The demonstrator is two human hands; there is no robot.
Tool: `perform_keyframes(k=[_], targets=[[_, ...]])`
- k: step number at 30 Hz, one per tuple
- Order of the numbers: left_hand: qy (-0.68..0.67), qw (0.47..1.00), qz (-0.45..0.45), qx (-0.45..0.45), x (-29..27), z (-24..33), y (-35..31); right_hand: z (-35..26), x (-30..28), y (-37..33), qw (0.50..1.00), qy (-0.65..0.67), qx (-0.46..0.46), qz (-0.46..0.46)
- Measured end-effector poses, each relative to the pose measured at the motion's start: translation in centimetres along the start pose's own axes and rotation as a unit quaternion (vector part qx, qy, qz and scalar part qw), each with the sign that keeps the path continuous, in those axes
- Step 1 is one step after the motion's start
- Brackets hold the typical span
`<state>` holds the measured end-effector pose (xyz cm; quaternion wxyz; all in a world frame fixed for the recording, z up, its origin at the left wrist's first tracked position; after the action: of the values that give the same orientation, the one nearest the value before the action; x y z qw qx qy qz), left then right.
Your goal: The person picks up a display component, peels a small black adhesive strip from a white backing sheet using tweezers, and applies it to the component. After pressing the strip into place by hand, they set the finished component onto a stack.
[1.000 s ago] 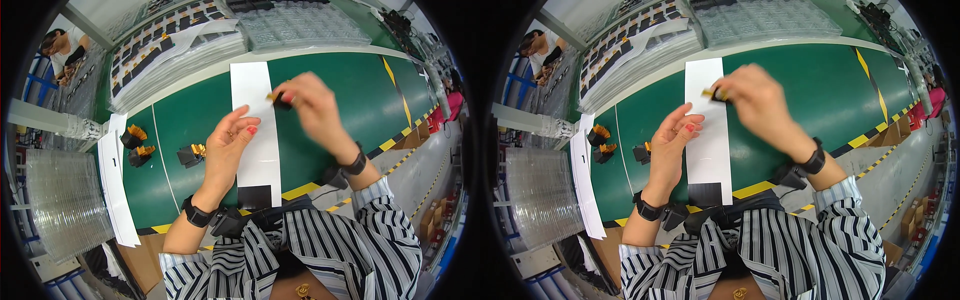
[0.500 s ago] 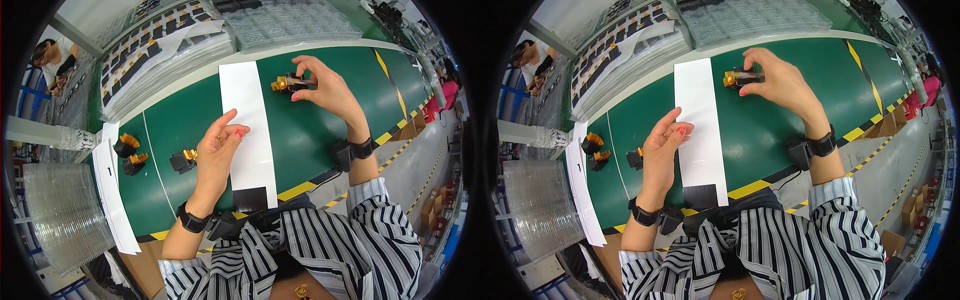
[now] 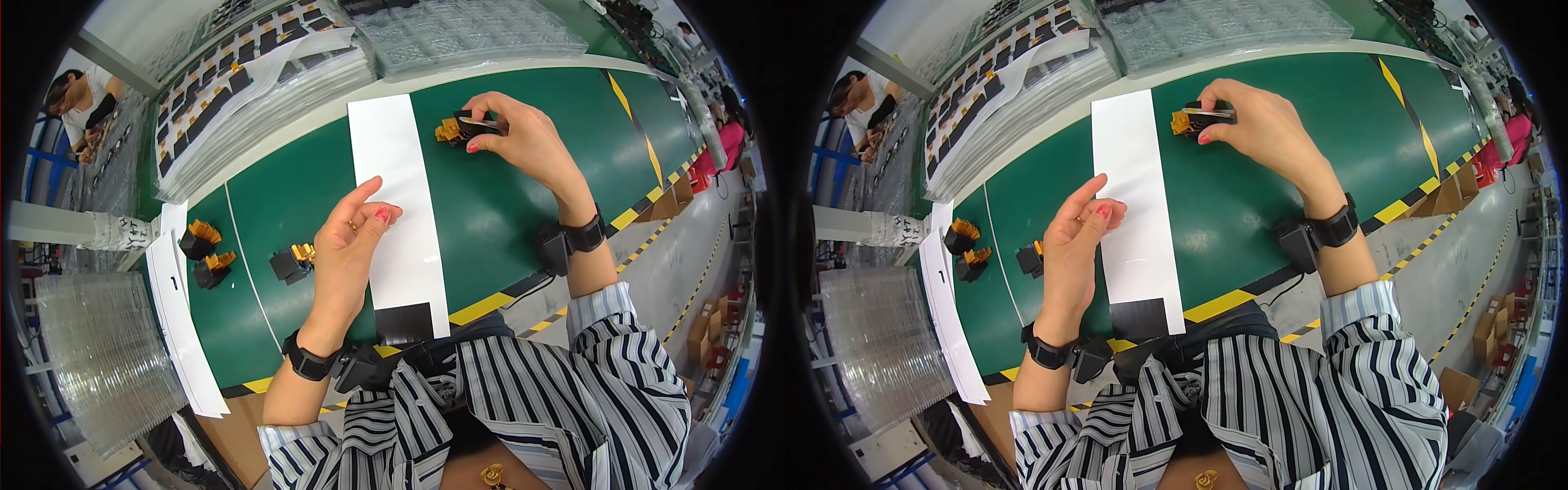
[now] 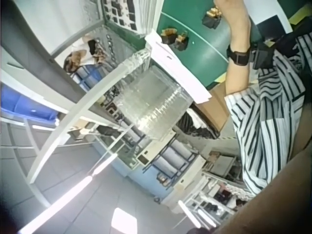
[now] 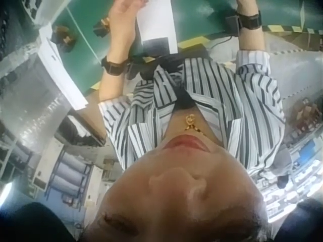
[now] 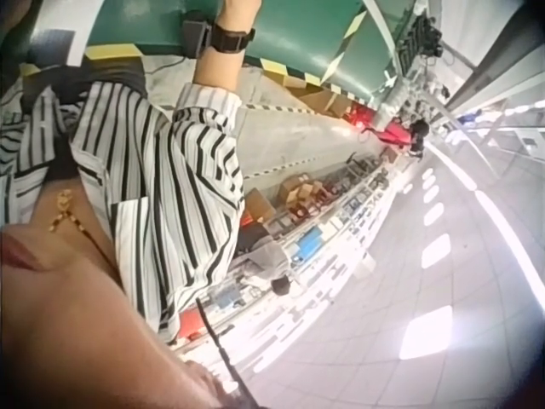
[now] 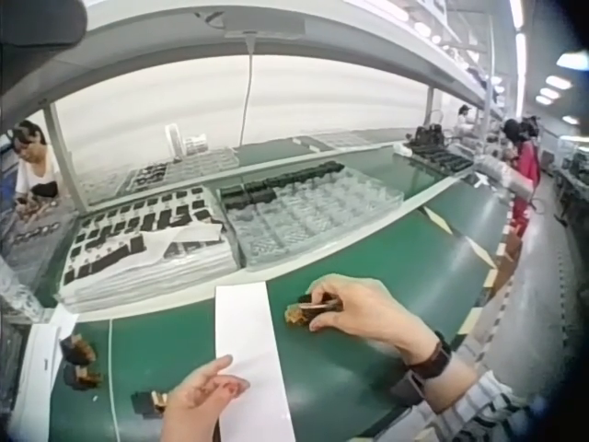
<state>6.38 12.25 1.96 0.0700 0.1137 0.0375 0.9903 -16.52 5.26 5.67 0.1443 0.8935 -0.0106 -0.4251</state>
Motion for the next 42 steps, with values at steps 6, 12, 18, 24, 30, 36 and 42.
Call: perform_keyframes(k=[6, 12, 18, 24, 30, 36, 42], targets=[[0.176, 0.983, -0.06, 0.004, -0.7, 2.3, -1.3, -2.0, -2.3, -2.4, 0.955, 0.229, -0.01, 0.187], [0.564, 0.783, -0.194, 0.179, 0.3, 1.7, -8.8, -2.6, 1.8, -10.4, 0.838, 0.505, 0.187, -0.09], [0.637, 0.713, -0.177, 0.231, 0.5, -1.1, -10.2, -2.3, 5.1, -13.6, 0.826, 0.481, 0.268, -0.121], [0.621, 0.725, -0.175, 0.241, -0.1, -1.5, -10.5, -3.2, 5.7, -13.8, 0.825, 0.499, 0.253, -0.078], [0.626, 0.721, -0.183, 0.236, 0.0, -1.4, -10.6, -2.4, 5.9, -13.5, 0.812, 0.515, 0.267, -0.062], [0.627, 0.721, -0.182, 0.233, -0.1, -1.3, -10.5, -1.1, 5.7, -13.4, 0.733, 0.633, 0.231, -0.09], [0.589, 0.761, -0.117, 0.246, -2.5, 1.5, -8.4, -1.0, 5.7, -13.2, 0.737, 0.627, 0.235, -0.09]])
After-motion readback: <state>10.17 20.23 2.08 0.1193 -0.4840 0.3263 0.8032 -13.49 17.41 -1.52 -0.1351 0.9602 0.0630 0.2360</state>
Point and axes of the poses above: each hand's wrist, its own y-axis towards the middle knuckle, its own x-axis out of the palm, z = x × y, the point moved 2 cm from there along y, towards the middle knuckle, and after that the axes turned 10 degrees about x, right-handed, at the moved point
